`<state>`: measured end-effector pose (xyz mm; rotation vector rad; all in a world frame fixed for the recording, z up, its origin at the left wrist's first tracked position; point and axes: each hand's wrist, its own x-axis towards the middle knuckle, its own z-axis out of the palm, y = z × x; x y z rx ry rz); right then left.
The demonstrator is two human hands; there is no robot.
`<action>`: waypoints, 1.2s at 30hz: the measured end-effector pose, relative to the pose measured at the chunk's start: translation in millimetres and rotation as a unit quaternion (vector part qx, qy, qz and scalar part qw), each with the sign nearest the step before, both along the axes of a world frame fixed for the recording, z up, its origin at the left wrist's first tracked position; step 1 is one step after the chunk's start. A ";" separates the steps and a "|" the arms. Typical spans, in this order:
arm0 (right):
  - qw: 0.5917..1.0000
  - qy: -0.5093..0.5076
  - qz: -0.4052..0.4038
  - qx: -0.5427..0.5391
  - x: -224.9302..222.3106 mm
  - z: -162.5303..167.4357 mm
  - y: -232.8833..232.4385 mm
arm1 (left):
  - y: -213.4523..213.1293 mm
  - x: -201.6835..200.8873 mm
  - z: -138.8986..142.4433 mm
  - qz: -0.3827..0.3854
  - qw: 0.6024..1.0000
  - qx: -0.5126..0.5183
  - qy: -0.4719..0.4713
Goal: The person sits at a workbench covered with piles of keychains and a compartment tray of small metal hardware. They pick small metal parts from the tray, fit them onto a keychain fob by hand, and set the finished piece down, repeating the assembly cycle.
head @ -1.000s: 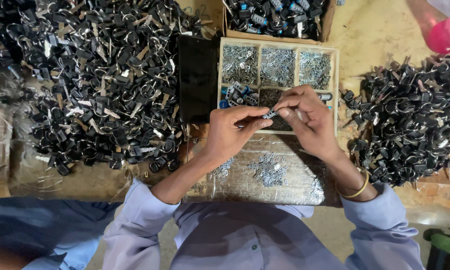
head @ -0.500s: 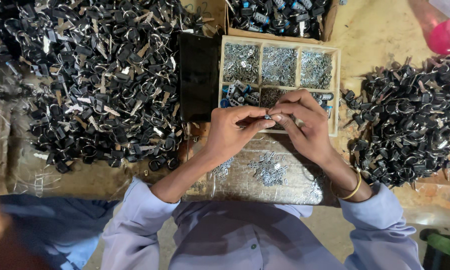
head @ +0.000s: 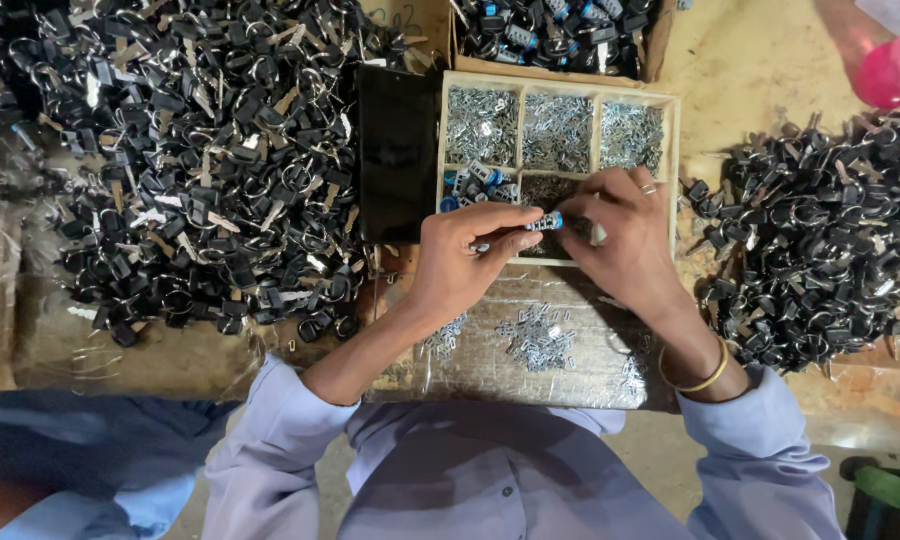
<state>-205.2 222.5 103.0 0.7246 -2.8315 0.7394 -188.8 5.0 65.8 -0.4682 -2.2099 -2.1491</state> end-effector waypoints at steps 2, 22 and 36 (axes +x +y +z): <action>1.000 -0.016 0.005 -0.022 -0.2 2.4 2.1 | -0.1 -0.6 1.6 0.001 1.000 -0.005 0.001; 0.977 -0.084 0.046 -0.190 4.7 14.1 -6.6 | 3.4 0.2 3.0 0.007 0.998 -0.067 -0.010; 0.977 -0.091 0.038 -0.188 7.0 8.3 -7.0 | 4.5 0.7 2.4 0.017 0.999 -0.041 -0.027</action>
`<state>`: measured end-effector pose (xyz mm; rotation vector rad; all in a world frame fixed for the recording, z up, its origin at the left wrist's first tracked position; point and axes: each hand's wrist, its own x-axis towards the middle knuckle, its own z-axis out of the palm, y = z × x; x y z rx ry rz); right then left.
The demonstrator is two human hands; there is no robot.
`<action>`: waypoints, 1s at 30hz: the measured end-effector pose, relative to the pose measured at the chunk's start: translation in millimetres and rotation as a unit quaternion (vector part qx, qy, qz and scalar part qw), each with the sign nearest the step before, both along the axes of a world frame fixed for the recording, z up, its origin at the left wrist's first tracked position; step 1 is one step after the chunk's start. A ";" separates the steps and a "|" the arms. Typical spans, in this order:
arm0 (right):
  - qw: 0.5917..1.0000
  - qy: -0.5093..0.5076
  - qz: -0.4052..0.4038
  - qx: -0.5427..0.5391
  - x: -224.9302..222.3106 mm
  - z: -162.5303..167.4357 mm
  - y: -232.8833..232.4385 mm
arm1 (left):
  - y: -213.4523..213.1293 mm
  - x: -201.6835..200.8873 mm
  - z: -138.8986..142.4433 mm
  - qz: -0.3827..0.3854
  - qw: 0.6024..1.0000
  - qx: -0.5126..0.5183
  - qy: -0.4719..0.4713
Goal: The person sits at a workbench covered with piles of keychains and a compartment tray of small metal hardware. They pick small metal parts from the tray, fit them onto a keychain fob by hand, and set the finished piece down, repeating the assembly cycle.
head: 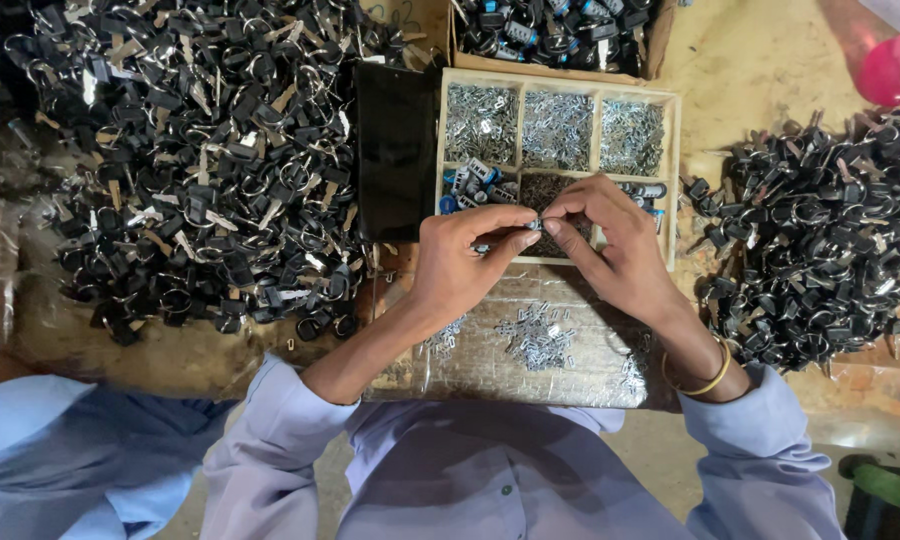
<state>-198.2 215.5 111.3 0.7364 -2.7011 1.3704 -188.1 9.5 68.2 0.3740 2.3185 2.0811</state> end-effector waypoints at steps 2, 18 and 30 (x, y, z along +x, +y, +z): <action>1.000 0.005 0.002 0.002 -0.1 -2.9 1.6 | -0.6 0.1 -0.1 0.003 1.000 0.003 -0.002; 0.926 -0.262 -0.010 -0.272 0.6 -28.0 9.7 | -2.9 -2.3 -6.0 -0.011 0.999 0.016 0.036; 0.900 -0.294 -0.012 -0.321 4.3 -28.1 4.6 | -4.0 -2.4 -1.5 -0.007 0.999 0.015 0.036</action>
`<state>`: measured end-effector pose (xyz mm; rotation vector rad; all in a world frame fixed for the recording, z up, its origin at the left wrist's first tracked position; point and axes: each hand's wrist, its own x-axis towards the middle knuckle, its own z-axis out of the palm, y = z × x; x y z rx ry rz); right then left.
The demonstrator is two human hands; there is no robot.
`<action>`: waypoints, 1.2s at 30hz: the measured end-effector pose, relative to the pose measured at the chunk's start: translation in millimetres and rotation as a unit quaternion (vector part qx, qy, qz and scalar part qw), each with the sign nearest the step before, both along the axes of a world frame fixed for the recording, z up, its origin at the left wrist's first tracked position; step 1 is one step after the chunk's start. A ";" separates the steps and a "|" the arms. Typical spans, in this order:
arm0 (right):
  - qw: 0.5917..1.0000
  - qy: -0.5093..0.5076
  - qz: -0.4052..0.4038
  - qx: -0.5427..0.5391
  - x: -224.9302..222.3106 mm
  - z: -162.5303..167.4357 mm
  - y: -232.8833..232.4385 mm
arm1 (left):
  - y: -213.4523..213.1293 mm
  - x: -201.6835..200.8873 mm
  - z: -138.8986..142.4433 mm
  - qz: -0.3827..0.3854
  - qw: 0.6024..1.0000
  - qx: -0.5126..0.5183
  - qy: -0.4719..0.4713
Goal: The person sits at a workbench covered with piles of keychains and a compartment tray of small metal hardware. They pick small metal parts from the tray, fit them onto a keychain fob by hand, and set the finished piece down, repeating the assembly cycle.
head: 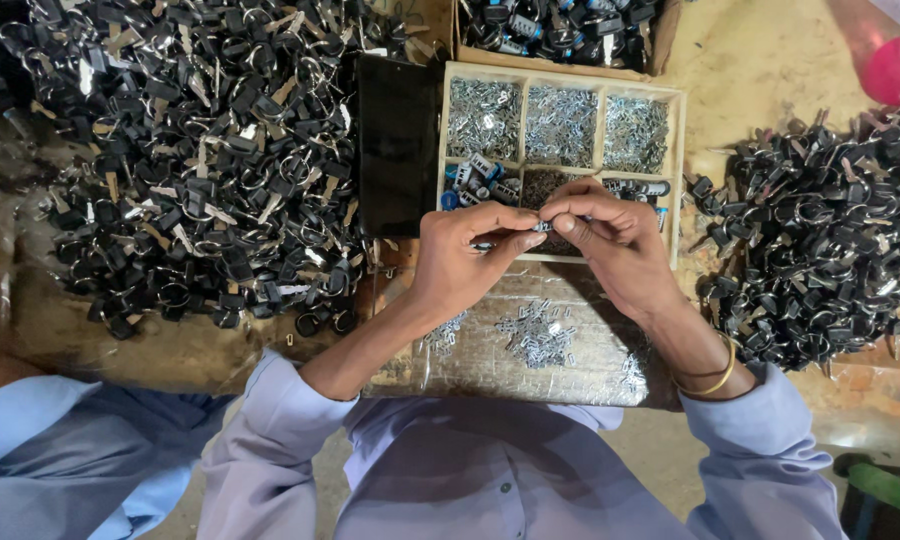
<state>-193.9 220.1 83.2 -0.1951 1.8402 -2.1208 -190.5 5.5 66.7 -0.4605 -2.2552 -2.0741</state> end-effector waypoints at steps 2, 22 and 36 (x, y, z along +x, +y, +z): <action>1.000 0.010 -0.004 0.010 0.4 -0.5 -1.2 | 0.5 0.5 -0.5 0.003 1.000 -0.002 0.001; 0.784 0.365 -0.015 0.502 -6.6 19.1 -0.7 | 0.4 4.4 -4.0 -0.004 0.999 0.037 -0.019; 0.930 0.233 -0.009 0.285 -7.0 22.9 2.7 | 1.1 0.5 -0.3 0.002 1.000 0.012 -0.029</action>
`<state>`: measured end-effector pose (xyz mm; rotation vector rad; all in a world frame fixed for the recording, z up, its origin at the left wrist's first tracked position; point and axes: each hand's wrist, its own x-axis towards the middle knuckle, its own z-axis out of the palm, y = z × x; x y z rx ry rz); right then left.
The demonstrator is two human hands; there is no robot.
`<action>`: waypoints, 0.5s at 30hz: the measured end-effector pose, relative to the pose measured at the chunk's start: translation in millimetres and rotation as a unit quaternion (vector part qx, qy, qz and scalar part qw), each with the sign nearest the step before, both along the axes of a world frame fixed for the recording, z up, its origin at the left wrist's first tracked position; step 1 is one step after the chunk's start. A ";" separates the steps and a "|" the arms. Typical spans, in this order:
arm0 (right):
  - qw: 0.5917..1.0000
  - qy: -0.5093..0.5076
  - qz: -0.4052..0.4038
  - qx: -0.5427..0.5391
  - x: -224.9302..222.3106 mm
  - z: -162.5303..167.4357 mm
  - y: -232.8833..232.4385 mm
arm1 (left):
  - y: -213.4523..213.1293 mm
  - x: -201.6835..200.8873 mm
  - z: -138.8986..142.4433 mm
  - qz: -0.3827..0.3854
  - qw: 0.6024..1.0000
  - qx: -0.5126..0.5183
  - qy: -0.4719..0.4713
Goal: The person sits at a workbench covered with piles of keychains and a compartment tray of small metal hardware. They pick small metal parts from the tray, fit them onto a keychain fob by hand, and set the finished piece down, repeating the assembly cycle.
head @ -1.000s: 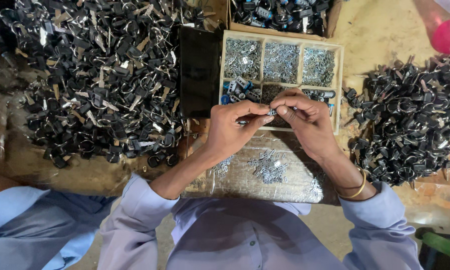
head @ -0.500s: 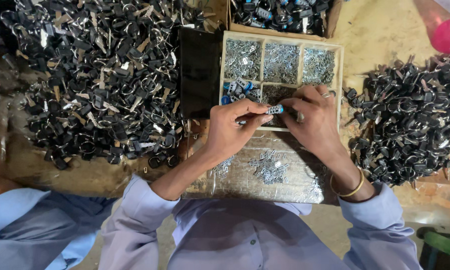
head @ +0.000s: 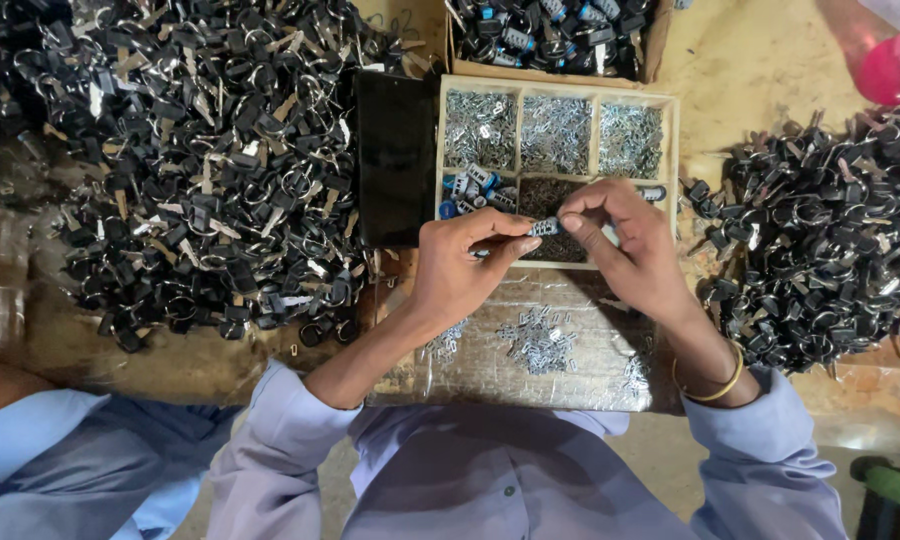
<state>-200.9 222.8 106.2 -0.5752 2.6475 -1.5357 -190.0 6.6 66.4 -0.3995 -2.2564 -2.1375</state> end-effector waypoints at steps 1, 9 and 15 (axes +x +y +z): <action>0.999 -0.028 -0.002 -0.029 0.2 -2.4 -0.9 | -0.7 -0.8 0.5 0.002 1.000 -0.009 0.009; 1.000 -0.018 0.007 -0.007 0.4 -2.5 -1.2 | -0.5 0.4 0.3 0.003 1.000 -0.009 0.003; 0.998 0.007 0.009 0.061 -0.8 5.6 -1.6 | 0.7 -0.1 -3.5 0.007 1.000 -0.015 0.023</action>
